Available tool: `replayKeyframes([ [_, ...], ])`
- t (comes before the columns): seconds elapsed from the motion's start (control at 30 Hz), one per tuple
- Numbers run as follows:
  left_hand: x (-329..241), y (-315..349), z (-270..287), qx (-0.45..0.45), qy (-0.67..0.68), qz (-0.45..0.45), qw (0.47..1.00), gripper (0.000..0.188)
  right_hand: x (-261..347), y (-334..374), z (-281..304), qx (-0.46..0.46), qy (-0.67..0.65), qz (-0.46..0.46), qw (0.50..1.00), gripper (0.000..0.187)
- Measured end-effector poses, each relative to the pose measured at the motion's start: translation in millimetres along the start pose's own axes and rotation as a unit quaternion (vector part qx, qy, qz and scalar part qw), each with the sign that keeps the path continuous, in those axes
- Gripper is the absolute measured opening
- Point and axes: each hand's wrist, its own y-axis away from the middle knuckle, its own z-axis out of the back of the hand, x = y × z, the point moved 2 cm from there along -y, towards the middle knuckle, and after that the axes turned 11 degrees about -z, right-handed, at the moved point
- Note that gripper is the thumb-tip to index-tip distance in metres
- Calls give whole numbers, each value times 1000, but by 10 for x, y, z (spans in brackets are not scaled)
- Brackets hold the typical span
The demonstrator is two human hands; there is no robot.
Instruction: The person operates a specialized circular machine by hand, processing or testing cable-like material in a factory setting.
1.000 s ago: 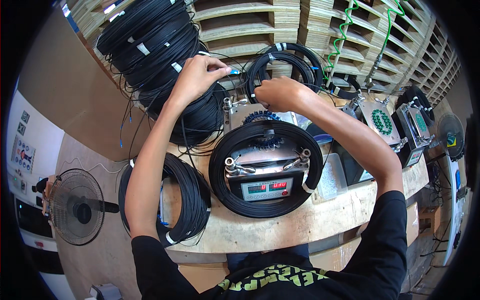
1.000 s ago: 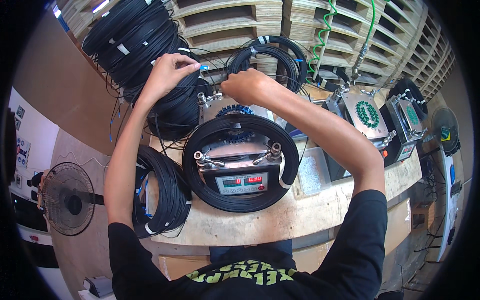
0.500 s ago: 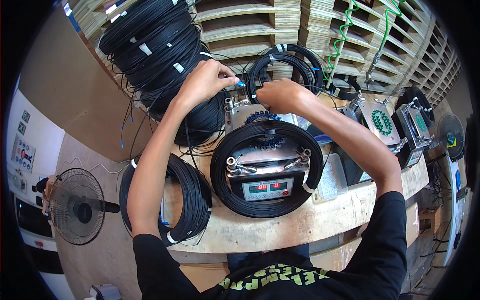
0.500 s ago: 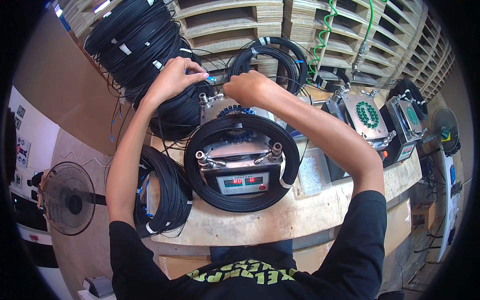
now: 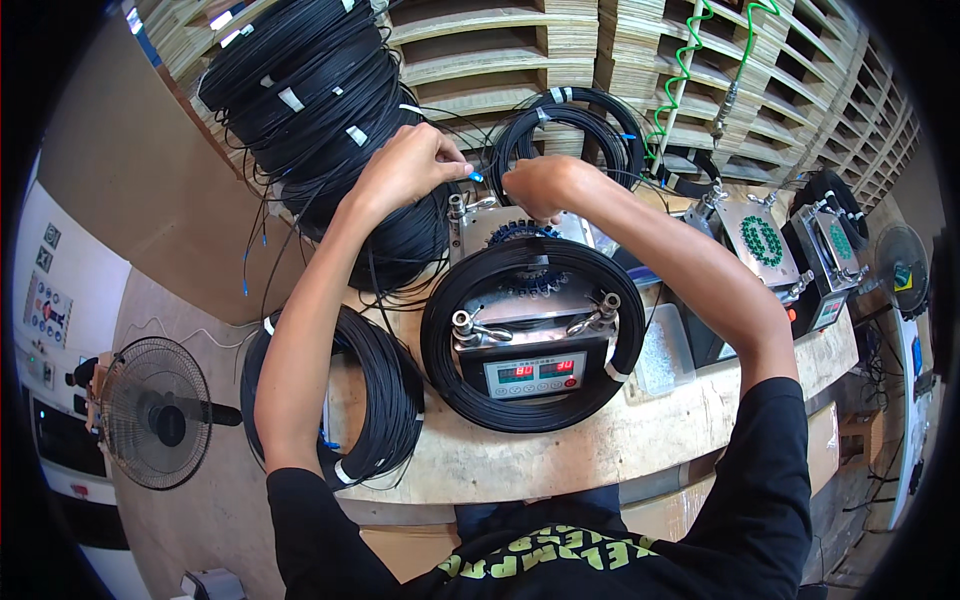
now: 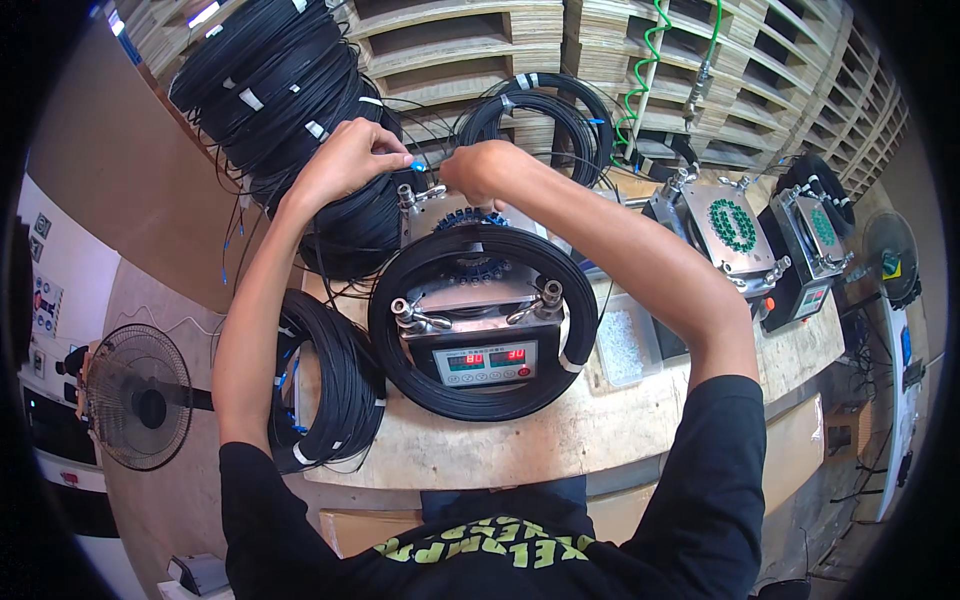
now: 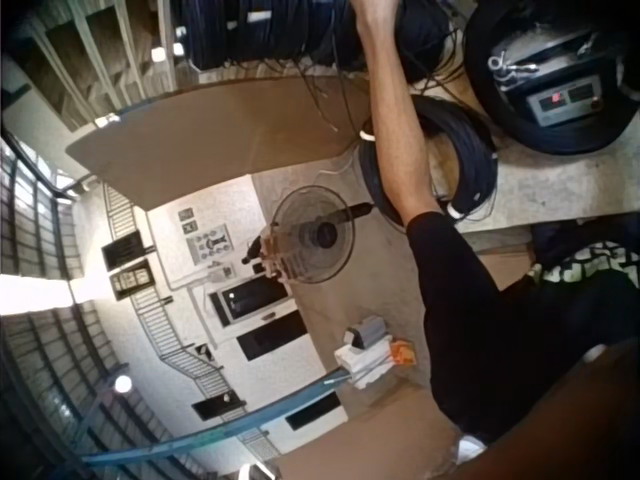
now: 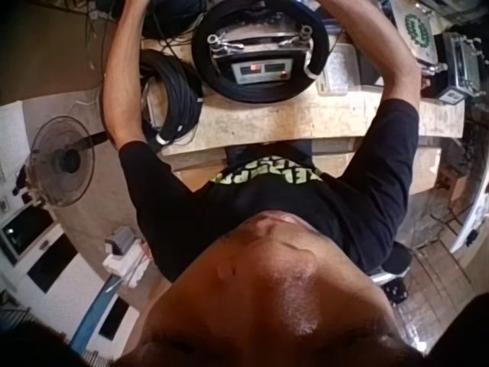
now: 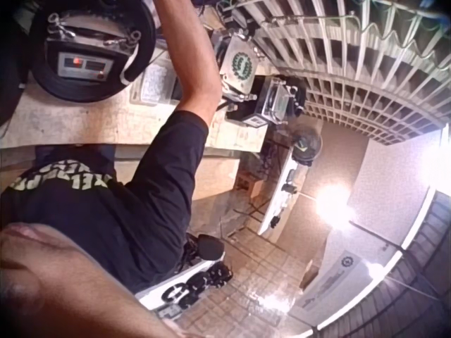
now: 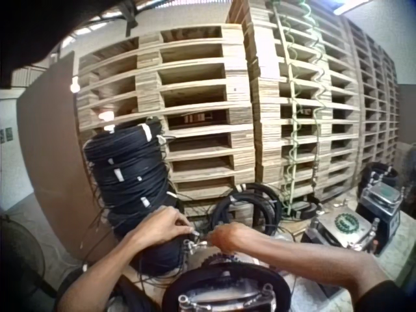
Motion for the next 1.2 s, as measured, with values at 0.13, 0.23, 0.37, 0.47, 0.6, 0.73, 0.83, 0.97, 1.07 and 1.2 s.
replayKeyframes([
  [0.13,-88,-13,-31,43,-36,27,998,22,-174,-57,15,100,-148,-28,984,37],
  [0.23,-151,-16,-23,60,-57,36,996,23,-194,-37,10,99,-128,-22,986,25],
  [0.37,-240,-13,-31,64,-65,32,995,25,-139,23,-2,41,-130,9,991,18],
  [0.47,-302,-38,-65,79,-79,23,993,23,-106,26,15,52,-79,-10,995,16],
  [0.6,-349,-46,-120,104,-92,27,990,23,-41,43,-89,-30,-118,-34,992,21],
  [0.73,-376,-69,-215,149,-107,7,983,24,-79,112,-53,16,-130,-23,991,17],
  [0.83,-465,-119,-279,189,-123,7,974,24,-81,24,-106,-11,-143,-32,989,16],
  [0.97,-489,-152,-338,217,-135,4,967,27,-164,-46,-93,66,-143,-3,988,18],
  [1.07,-497,-128,-352,202,-154,-21,967,27,-188,-75,-127,67,-176,0,982,19],
  [1.2,-553,-124,-379,187,-181,-54,964,26,-203,-89,-129,76,-180,5,981,20],
])
